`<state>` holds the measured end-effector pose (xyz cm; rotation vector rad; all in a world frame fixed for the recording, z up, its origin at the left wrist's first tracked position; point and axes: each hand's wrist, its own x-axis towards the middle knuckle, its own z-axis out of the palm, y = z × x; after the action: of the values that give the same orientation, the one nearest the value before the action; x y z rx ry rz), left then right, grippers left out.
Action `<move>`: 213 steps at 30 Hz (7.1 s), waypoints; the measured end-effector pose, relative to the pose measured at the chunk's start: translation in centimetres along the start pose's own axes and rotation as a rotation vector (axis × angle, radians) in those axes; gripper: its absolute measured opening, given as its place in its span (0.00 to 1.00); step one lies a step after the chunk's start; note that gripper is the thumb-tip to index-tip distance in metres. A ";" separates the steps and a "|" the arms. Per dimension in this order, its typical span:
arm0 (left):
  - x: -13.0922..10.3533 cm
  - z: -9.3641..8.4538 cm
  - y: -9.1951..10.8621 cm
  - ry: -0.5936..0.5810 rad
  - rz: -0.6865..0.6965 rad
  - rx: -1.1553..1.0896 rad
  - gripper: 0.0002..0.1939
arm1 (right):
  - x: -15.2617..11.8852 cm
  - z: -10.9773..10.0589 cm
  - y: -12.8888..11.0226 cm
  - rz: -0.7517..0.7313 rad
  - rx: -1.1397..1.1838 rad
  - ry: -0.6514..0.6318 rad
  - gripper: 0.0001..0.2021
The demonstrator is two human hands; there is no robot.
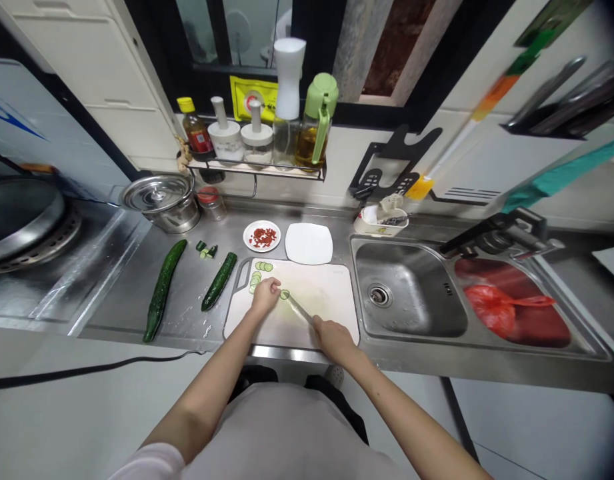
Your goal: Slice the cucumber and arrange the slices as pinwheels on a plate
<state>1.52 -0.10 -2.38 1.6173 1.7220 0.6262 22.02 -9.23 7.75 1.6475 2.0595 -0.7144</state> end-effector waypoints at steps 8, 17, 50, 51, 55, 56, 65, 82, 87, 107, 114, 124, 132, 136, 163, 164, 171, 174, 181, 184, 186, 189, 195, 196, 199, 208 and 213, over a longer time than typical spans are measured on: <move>0.1 0.2 -0.2 -0.005 0.001 0.011 0.12 | 0.4 0.0 -0.3 0.005 0.011 0.008 0.14; 0.1 0.3 -0.4 0.000 0.003 0.007 0.12 | 0.4 -0.2 -0.6 0.000 -0.014 0.018 0.16; -0.1 0.0 0.4 0.004 0.008 0.066 0.13 | -1.4 1.4 1.0 0.039 -0.010 -0.001 0.16; -0.1 0.0 0.5 0.002 0.009 0.073 0.13 | -1.5 1.5 1.2 0.042 -0.006 0.003 0.15; -0.6 0.1 0.7 -0.008 0.026 0.091 0.11 | -1.8 1.9 2.3 0.025 0.066 0.053 0.14; -0.8 0.2 0.8 -0.010 0.032 0.095 0.11 | -1.7 1.9 2.6 0.015 0.106 0.070 0.14; -1.8 0.5 2.2 -0.014 0.059 0.213 0.07 | 0.8 2.2 5.4 0.197 0.289 0.220 0.17; -4.6 -3.8 -2.1 0.266 -0.208 -0.083 0.06 | 2.2 0.7 5.3 0.282 0.152 0.177 0.18; -4.2 -4.9 -3.2 0.305 -0.246 -0.051 0.07 | 2.4 0.3 5.0 0.266 0.145 0.160 0.17; -0.2 -5.2 -1.2 0.257 -0.063 0.201 0.12 | 2.6 0.4 4.8 0.270 0.158 0.160 0.17; 3.7 -4.4 1.4 0.125 -0.020 0.361 0.18 | 2.6 0.4 4.6 0.283 0.154 0.153 0.17; 3.8 -3.9 1.3 0.116 0.015 0.464 0.14 | 2.4 0.3 4.5 0.283 0.150 0.159 0.18; 3.3 -4.0 2.7 0.158 0.001 0.330 0.08 | 2.5 0.5 4.6 0.287 0.149 0.163 0.18; 1.5 -2.8 2.9 0.101 -0.083 0.100 0.09 | 2.4 0.4 4.4 0.284 0.141 0.166 0.18; -0.1 0.3 1.4 0.071 -0.126 0.062 0.07 | -0.3 0.4 0.9 0.048 0.009 0.104 0.17; -0.1 0.3 1.4 0.072 -0.125 0.066 0.07 | -0.3 0.3 0.9 0.048 0.008 0.102 0.17; 0.1 0.3 1.2 0.062 -0.121 0.070 0.08 | -0.3 0.0 0.6 0.053 -0.006 0.085 0.17; 0.2 0.3 1.1 0.056 -0.128 0.072 0.08 | -0.2 0.0 0.8 0.040 -0.020 0.097 0.16; 0.4 0.2 1.1 0.042 -0.135 0.080 0.08 | 0.2 -0.4 1.3 0.016 -0.057 0.071 0.16; 0.4 0.1 1.2 0.037 -0.139 0.086 0.08 | 0.4 -0.6 1.5 0.006 -0.073 0.058 0.16; 0.5 0.1 1.2 0.031 -0.144 0.083 0.08 | 0.5 -0.7 1.6 0.000 -0.077 0.050 0.16; 0.5 0.1 1.3 0.022 -0.153 0.082 0.08 | 0.7 -0.7 1.6 -0.005 -0.076 0.043 0.15; 0.5 0.0 1.3 0.020 -0.150 0.088 0.08 | 0.8 -0.9 1.6 -0.008 -0.069 0.024 0.16; 0.5 0.0 1.3 0.020 -0.150 0.089 0.08 | 0.9 -0.9 1.5 -0.007 -0.065 0.020 0.16; 0.5 -0.1 1.4 0.016 -0.153 0.087 0.08 | 1.0 -1.1 1.3 -0.002 -0.059 0.014 0.16; 0.5 -0.1 1.4 0.006 -0.162 0.092 0.08 | 1.4 -1.2 0.8 -0.004 -0.048 0.030 0.16; 0.6 0.0 1.2 0.013 -0.153 0.102 0.08 | 1.5 -1.2 0.7 -0.014 -0.055 0.047 0.16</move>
<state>2.37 0.63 -1.59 1.5339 1.8936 0.4825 22.40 -7.18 7.66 1.6359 2.1065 -0.6232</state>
